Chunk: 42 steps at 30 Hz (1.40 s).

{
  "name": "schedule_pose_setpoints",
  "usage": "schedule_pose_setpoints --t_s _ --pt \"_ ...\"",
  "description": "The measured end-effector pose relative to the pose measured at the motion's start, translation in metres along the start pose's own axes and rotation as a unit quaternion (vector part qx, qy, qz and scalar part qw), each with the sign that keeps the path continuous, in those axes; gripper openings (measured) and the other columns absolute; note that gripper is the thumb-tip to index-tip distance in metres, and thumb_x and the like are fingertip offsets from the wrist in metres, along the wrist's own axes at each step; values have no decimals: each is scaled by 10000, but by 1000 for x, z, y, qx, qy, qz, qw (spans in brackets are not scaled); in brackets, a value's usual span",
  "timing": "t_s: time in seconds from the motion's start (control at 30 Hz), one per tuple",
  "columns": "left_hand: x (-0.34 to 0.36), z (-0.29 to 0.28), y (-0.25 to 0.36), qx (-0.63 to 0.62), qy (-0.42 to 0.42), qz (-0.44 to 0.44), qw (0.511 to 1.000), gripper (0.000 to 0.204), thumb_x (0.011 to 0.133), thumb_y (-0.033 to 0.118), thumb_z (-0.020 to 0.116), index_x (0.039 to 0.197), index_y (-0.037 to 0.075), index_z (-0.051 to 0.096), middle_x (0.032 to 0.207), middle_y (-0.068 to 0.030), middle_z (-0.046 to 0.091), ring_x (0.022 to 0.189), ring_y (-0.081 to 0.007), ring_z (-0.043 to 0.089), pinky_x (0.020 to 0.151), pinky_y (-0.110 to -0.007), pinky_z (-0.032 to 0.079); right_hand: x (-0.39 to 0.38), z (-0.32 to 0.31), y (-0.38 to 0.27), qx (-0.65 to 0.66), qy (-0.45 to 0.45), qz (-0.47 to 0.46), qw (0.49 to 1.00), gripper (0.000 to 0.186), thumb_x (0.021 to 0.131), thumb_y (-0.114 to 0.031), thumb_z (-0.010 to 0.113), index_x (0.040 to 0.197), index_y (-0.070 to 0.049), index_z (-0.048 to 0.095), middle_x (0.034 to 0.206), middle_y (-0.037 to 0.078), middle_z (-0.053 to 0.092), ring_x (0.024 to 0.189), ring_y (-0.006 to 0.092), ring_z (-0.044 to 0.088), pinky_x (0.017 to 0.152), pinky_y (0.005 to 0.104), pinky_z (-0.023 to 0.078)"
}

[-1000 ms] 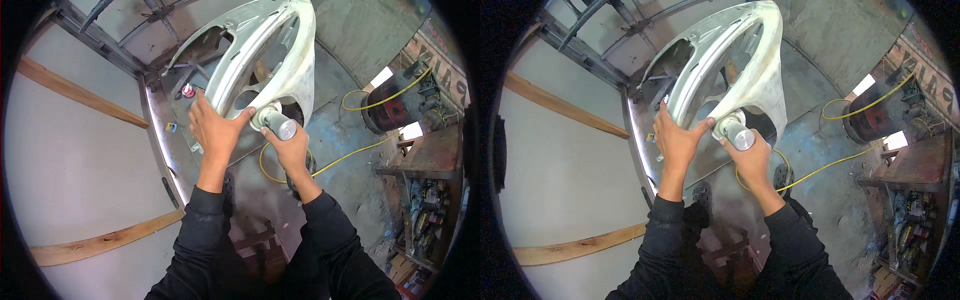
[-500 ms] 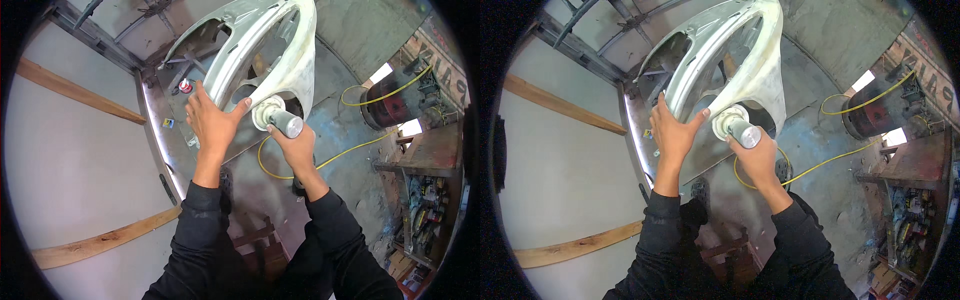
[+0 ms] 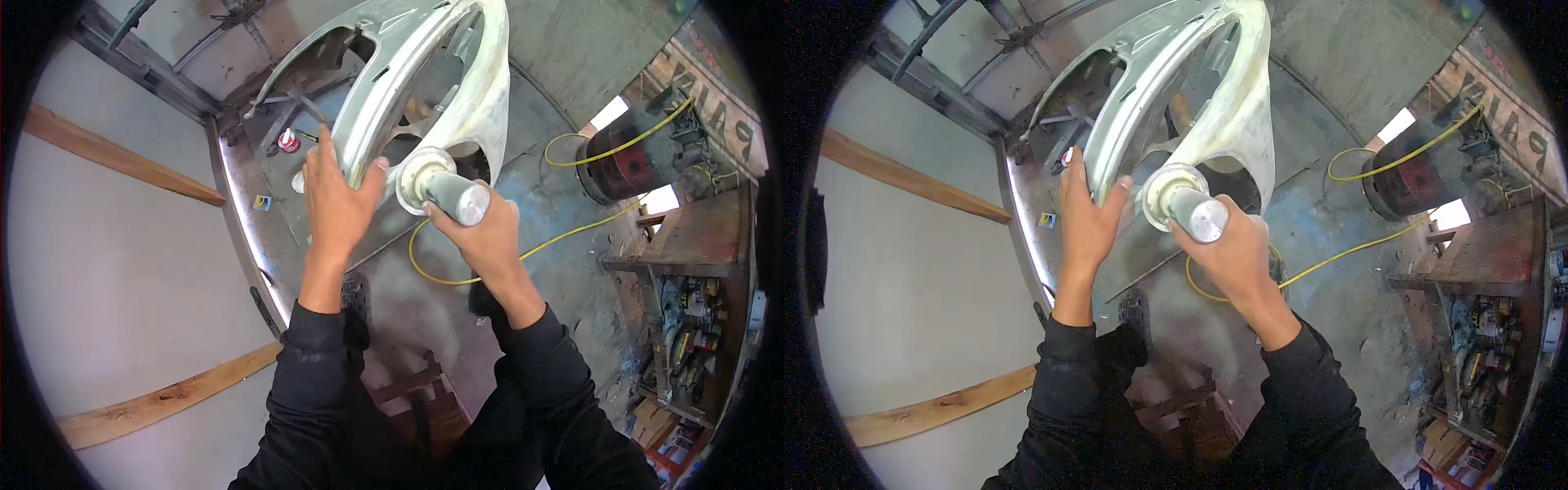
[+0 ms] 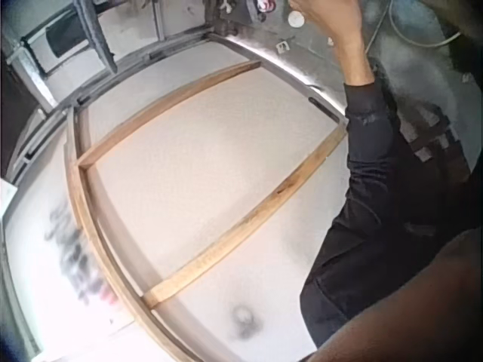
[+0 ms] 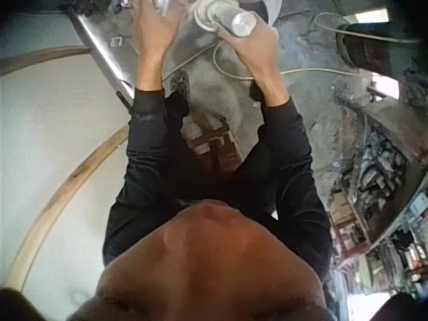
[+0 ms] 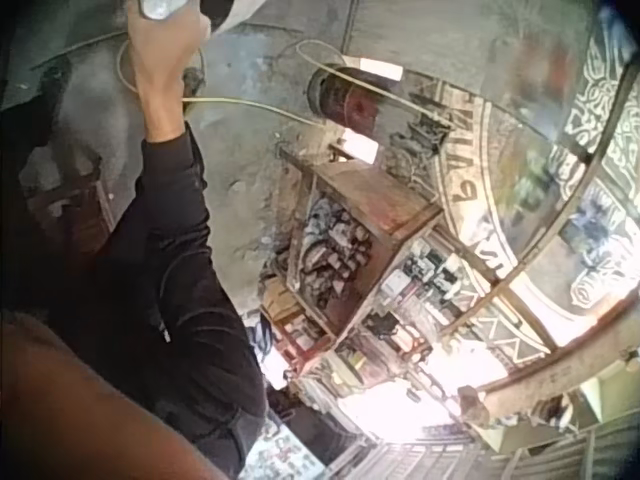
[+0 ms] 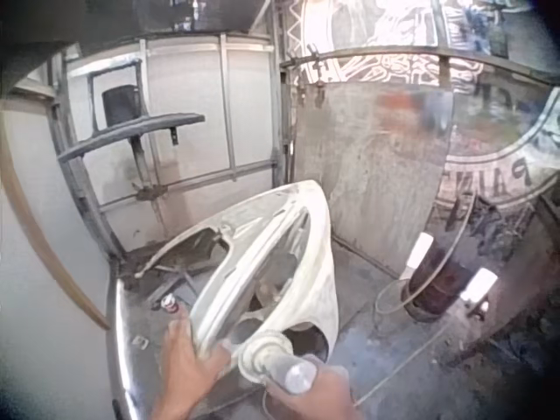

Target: The person sands a vehicle body panel using a handheld rotary sander while holding the part in place by hand.

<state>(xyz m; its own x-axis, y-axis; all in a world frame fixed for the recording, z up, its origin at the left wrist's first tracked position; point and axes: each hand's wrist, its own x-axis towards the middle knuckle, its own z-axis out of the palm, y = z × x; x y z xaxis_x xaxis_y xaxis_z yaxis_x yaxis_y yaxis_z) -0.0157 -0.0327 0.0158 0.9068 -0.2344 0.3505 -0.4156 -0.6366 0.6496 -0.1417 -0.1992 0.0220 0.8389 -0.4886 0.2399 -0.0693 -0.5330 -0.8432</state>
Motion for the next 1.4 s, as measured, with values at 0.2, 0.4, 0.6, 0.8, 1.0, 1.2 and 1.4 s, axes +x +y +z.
schedule_pose_setpoints --t_s 0.2,0.4,0.6,0.8,1.0,1.2,1.4 --pt "-2 -8 0 -41 -19 40 998 1029 859 435 796 1529 -176 309 1363 -302 510 1302 -435 484 1123 -479 377 3 1 -6 -62 -16 -9 998 407 772 -305 908 951 7 719 821 175 752 776 311 767 688 380 578" --pt "-2 -7 -6 -105 -35 22 994 1023 917 523 703 1538 -180 295 1395 -337 486 1325 -450 466 1153 -491 340 1 5 -4 -69 -10 -62 996 424 770 -362 885 891 -16 672 716 203 695 708 397 716 626 460 556" --pt "-3 -11 -5 -98 -38 16 994 999 936 527 673 1540 -176 299 1414 -354 470 1340 -459 451 1167 -499 319 12 2 -4 -52 13 -54 997 412 770 -356 879 911 -23 681 722 211 696 711 404 714 635 467 559" --pt "-2 -6 -9 -109 -32 31 993 953 964 521 623 1548 -162 303 1421 -355 467 1346 -456 447 1170 -500 317 -1 8 -11 -91 -40 -71 993 423 771 -367 869 914 -17 678 723 217 694 719 426 705 659 494 559" --pt "-2 -10 -6 -123 -38 22 991 942 982 543 580 1547 -160 310 1435 -348 467 1347 -452 448 1167 -493 322 5 4 -11 -103 -35 -56 993 418 764 -364 898 883 -25 685 741 183 703 731 376 723 635 429 559" --pt "-3 -10 -6 -130 -44 22 990 953 985 569 562 1542 -165 317 1428 -343 473 1338 -446 454 1162 -488 328 2 6 -17 -139 -62 -57 987 423 760 -366 899 895 -22 695 756 183 712 742 378 726 641 423 562" --pt "-1 -8 -6 -139 -34 25 989 964 990 588 547 1533 -176 320 1435 -348 468 1348 -447 457 1173 -485 319 10 1 -17 -103 -46 -52 992 433 754 -361 856 939 1 707 741 224 701 745 408 716 690 486 562"
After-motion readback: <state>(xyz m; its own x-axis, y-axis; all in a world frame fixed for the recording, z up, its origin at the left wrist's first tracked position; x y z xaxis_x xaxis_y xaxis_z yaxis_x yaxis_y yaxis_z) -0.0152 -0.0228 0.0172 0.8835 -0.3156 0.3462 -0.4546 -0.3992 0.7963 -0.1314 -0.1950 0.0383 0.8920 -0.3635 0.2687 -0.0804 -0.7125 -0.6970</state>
